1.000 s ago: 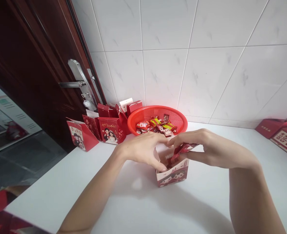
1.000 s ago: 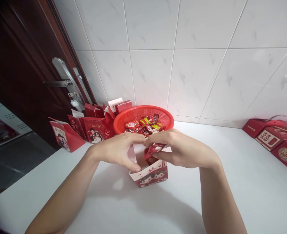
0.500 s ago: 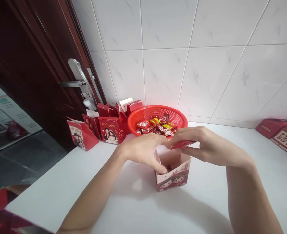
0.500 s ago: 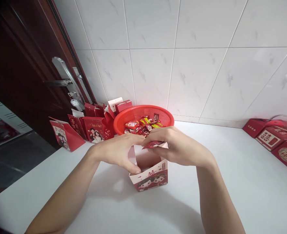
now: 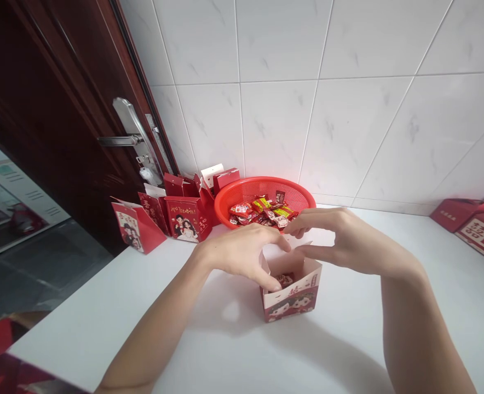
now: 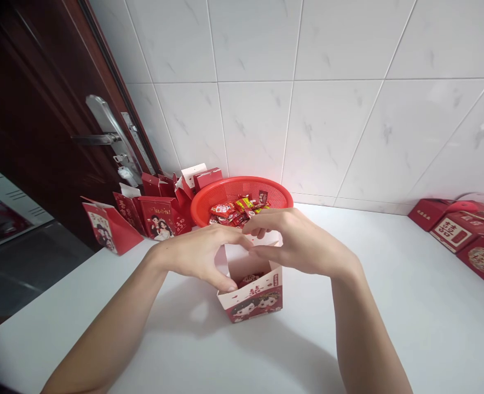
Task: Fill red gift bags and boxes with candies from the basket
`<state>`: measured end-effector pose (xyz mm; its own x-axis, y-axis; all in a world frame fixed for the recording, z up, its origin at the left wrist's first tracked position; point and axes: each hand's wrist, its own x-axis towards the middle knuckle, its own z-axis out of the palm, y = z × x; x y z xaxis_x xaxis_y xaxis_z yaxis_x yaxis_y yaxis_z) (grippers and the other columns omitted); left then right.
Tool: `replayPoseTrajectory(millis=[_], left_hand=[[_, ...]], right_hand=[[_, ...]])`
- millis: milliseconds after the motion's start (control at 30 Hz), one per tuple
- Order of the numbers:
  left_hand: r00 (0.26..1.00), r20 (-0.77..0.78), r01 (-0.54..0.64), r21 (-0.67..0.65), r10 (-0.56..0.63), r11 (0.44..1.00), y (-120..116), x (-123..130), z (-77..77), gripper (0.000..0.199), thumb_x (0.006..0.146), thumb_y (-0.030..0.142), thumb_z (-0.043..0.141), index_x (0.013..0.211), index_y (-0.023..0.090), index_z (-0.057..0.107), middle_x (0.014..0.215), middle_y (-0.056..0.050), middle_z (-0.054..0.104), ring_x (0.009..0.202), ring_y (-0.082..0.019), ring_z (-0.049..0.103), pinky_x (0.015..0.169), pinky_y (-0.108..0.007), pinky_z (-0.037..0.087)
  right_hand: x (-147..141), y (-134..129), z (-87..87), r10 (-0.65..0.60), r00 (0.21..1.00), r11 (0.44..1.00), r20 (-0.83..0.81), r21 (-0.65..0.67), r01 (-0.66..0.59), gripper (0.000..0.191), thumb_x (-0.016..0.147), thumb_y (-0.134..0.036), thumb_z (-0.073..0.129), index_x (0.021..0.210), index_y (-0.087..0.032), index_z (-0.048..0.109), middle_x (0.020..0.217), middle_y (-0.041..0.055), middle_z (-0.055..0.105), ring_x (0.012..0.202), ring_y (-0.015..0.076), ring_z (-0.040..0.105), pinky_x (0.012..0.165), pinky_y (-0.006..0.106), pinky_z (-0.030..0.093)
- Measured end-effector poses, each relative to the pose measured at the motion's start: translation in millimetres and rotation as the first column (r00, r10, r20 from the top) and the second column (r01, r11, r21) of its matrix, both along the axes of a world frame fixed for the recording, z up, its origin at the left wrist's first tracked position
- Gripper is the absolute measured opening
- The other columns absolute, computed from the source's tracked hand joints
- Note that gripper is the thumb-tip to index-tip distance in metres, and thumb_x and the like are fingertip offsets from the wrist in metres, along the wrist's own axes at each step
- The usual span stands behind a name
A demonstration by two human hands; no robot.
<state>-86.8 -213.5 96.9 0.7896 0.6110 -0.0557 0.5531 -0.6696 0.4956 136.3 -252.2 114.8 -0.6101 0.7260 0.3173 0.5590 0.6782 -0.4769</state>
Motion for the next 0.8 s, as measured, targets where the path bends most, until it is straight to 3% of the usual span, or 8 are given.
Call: replayPoseTrajectory(millis=[100, 200, 333, 400, 467, 600, 733, 800], left_hand=[[1.0, 0.013, 0.001, 0.014, -0.002, 1.0, 1, 1, -0.6, 0.051, 0.067, 0.033, 0.079, 0.117, 0.027, 0.073, 0.12, -0.001, 0.072, 0.103, -0.025, 0.068, 0.078, -0.028, 0.05], [0.997, 0.072, 0.005, 0.018, -0.006, 1.0, 5, 0, -2.9, 0.037, 0.073, 0.025, 0.073, 0.11, 0.029, 0.076, 0.112, 0.0, 0.076, 0.098, -0.022, 0.07, 0.076, -0.028, 0.051], [0.979, 0.206, -0.017, 0.069, 0.003, 0.997, 12, -6, -4.4, 0.02, 0.079, 0.019, 0.067, 0.093, 0.025, 0.08, 0.094, 0.0, 0.079, 0.087, -0.019, 0.071, 0.075, -0.027, 0.052], [0.953, 0.303, -0.045, 0.084, 0.018, 0.995, 14, -10, -3.3, 0.015, 0.08, 0.019, 0.068, 0.087, 0.023, 0.08, 0.087, 0.0, 0.078, 0.082, -0.017, 0.071, 0.074, -0.027, 0.053], [0.915, 0.402, -0.082, 0.075, 0.045, 0.994, 15, -14, -1.2, 0.01, 0.081, 0.023, 0.07, 0.084, 0.021, 0.079, 0.084, -0.001, 0.078, 0.079, -0.017, 0.071, 0.072, -0.027, 0.054], [0.857, 0.51, -0.105, 0.033, 0.073, 0.994, 15, -18, 4.3, 0.029, 0.092, 0.04, 0.06, 0.086, 0.018, 0.078, 0.083, -0.004, 0.077, 0.079, -0.018, 0.07, 0.069, -0.028, 0.055], [0.841, 0.54, -0.085, 0.079, 0.029, 0.993, 16, -21, 6.4, 0.039, 0.085, 0.043, 0.07, 0.117, 0.021, 0.071, 0.117, -0.007, 0.074, 0.108, -0.024, 0.068, 0.091, -0.032, 0.055], [0.839, 0.543, -0.105, 0.085, 0.042, 0.991, 18, -22, 4.3, 0.057, 0.082, 0.038, 0.074, 0.135, 0.024, 0.06, 0.117, -0.006, 0.073, 0.104, -0.022, 0.069, 0.09, -0.033, 0.056]], right_hand=[[7, 2, -0.6, -0.075, 0.996, 0.997, -0.042, 0.0, 0.075, 0.022, 0.089, -0.037, 0.068, 0.107, -0.025, 0.072, 0.107, 0.0037, 0.075, 0.098, 0.023, 0.07, 0.083, 0.034, 0.057], [17, 7, -4.1, -0.139, 0.987, 0.99, -0.084, -0.039, 0.136, 0.052, 0.082, -0.054, 0.073, 0.125, -0.026, 0.067, 0.125, 0.0078, 0.07, 0.114, 0.0301, 0.065, 0.094, 0.043, 0.056], [26, 18, -10.9, -0.082, 0.997, 0.982, -0.014, -0.172, 0.078, 0.075, 0.074, -0.057, 0.079, 0.139, -0.028, 0.056, 0.138, 0.0091, 0.061, 0.122, 0.0332, 0.061, 0.099, 0.048, 0.054], [25, 23, -13.2, -0.043, 0.999, 0.968, -0.009, -0.249, 0.04, 0.071, 0.076, -0.052, 0.078, 0.139, -0.029, 0.054, 0.13, 0.0083, 0.067, 0.115, 0.0307, 0.064, 0.094, 0.046, 0.056], [22, 26, -14.2, -0.022, 0.997, 0.959, -0.074, -0.284, 0.0, 0.055, 0.083, -0.047, 0.074, 0.132, -0.027, 0.058, 0.115, 0.0065, 0.072, 0.105, 0.0268, 0.068, 0.087, 0.041, 0.057], [15, 31, -15.2, -0.034, 0.966, 0.971, -0.255, -0.239, -0.028, 0.025, 0.089, -0.044, 0.068, 0.097, -0.021, 0.067, 0.089, 0.0046, 0.072, 0.084, 0.0206, 0.068, 0.073, 0.034, 0.055], [16, 34, -17.8, -0.071, 0.91, 0.971, -0.408, -0.239, -0.031, 0.026, 0.086, -0.044, 0.071, 0.085, -0.018, 0.065, 0.083, 0.005, 0.07, 0.077, 0.0189, 0.066, 0.068, 0.032, 0.054], [17, 35, -19.4, -0.085, 0.874, 0.972, -0.478, -0.233, -0.033, 0.025, 0.085, -0.042, 0.073, 0.084, -0.019, 0.064, 0.079, 0.0036, 0.068, 0.074, 0.0172, 0.064, 0.065, 0.031, 0.053]])
